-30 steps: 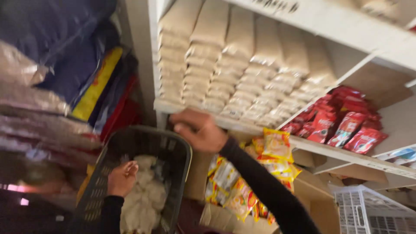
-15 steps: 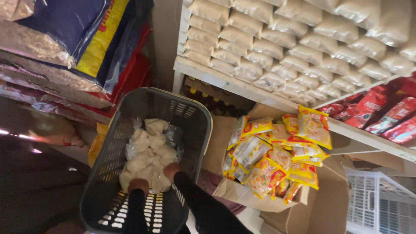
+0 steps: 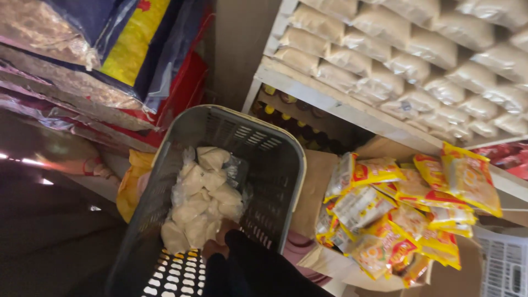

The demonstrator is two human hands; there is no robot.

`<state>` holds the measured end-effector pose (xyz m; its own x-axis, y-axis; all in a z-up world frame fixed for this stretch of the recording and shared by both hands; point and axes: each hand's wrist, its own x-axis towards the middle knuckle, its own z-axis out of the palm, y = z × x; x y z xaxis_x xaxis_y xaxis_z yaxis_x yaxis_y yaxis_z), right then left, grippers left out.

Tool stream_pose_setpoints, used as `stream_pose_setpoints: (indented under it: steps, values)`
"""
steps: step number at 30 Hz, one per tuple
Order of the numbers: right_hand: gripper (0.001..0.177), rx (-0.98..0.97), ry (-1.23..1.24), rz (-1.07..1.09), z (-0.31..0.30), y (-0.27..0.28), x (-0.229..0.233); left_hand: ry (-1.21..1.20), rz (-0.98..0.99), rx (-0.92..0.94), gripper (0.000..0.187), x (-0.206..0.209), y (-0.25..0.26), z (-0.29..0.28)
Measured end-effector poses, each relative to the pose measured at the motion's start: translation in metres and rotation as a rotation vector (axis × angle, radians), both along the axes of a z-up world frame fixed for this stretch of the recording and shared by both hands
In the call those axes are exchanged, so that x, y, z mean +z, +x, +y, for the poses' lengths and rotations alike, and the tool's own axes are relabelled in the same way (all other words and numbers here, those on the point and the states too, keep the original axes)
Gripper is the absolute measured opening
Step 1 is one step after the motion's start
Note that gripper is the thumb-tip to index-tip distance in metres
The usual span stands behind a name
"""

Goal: The person repeatedly picks up small, clear plastic bags containing a white substance from a shelf and places them into a black plastic basket. The person also takes bags from the basket and places them back onto the shelf, organizing the items.

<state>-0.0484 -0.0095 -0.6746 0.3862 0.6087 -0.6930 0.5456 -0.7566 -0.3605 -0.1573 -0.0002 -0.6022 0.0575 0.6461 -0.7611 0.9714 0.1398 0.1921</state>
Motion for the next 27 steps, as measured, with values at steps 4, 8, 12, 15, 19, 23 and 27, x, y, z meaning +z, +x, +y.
stream_pose_setpoints:
  steps: [4,8,12,15,19,23,27]
  values:
    - [0.058,0.163,-0.046,-0.028,-0.002,0.000,-0.090,0.028,-0.004,0.106,0.054,-0.027,0.005,-0.004]
    - [0.044,0.432,-0.205,-0.060,0.011,0.007,-0.055,-0.057,0.034,0.049,0.043,-0.018,0.009,0.012]
    - [0.047,0.246,-0.086,-0.039,0.039,0.022,0.039,-0.039,0.027,-0.220,0.064,0.006,0.010,0.039]
    - [0.045,-0.001,-0.083,0.245,0.065,0.039,0.081,-0.001,-0.077,-0.450,0.051,0.022,-0.001,0.064]
    - [0.049,0.818,0.809,-0.126,0.092,0.102,-0.083,0.683,-0.521,-0.506,0.046,0.062,-0.021,0.077]
    - [0.051,-0.757,0.374,0.759,0.093,0.087,0.202,-0.082,-1.414,1.070,0.011,0.100,-0.007,0.090]
    - [0.055,-0.676,0.214,1.302,0.074,0.089,0.325,-0.057,-1.868,0.900,0.014,0.175,-0.002,0.079]
